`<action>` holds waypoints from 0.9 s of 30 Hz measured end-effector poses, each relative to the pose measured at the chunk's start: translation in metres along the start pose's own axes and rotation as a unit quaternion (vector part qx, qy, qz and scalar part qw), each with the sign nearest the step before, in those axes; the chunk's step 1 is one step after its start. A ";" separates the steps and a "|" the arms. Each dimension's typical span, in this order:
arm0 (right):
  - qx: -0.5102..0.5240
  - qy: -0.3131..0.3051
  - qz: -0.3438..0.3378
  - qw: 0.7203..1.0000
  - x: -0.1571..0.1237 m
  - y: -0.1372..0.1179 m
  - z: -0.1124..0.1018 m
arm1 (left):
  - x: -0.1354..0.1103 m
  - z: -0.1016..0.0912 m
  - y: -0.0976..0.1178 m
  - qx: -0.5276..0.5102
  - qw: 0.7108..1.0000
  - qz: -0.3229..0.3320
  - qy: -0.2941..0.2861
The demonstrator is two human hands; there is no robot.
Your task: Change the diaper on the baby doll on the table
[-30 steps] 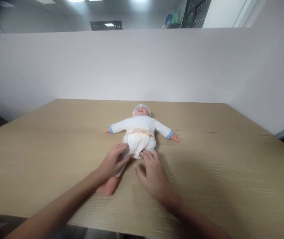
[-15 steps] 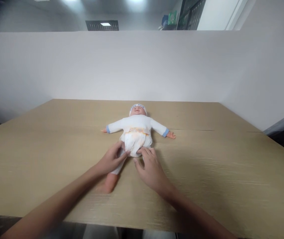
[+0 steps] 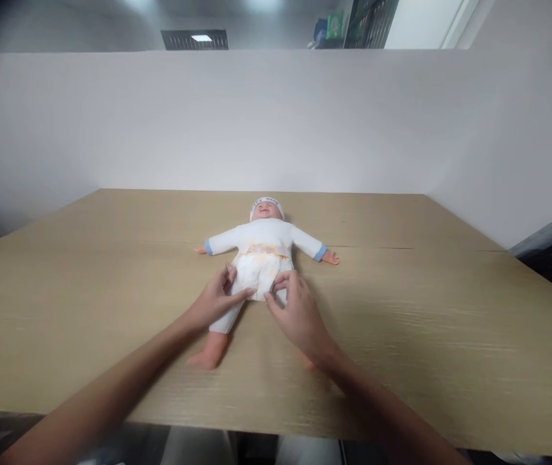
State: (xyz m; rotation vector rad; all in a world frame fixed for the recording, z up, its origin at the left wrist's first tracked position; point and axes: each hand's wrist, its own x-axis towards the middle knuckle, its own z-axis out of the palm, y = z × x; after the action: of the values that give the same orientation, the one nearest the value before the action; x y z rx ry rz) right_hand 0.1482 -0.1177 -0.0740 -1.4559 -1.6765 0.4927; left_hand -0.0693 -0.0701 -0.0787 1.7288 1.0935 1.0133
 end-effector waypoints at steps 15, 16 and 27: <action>-0.127 -0.031 -0.017 0.991 0.001 -0.005 -0.014 | -0.016 0.001 -0.006 0.076 0.996 -0.021 0.042; -0.116 -0.041 -0.018 0.992 0.001 -0.005 -0.014 | -0.016 0.000 -0.004 0.114 0.992 -0.024 0.041; 0.016 -0.039 0.029 0.999 0.004 0.012 -0.004 | 0.001 -0.023 0.011 -0.179 0.966 -0.126 -0.141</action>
State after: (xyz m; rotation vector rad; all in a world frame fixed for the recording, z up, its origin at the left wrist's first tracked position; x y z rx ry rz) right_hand 0.1593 -0.1120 -0.0793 -1.4817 -1.6833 0.6132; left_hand -0.0870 -0.0674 -0.0605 1.3532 0.8592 0.7266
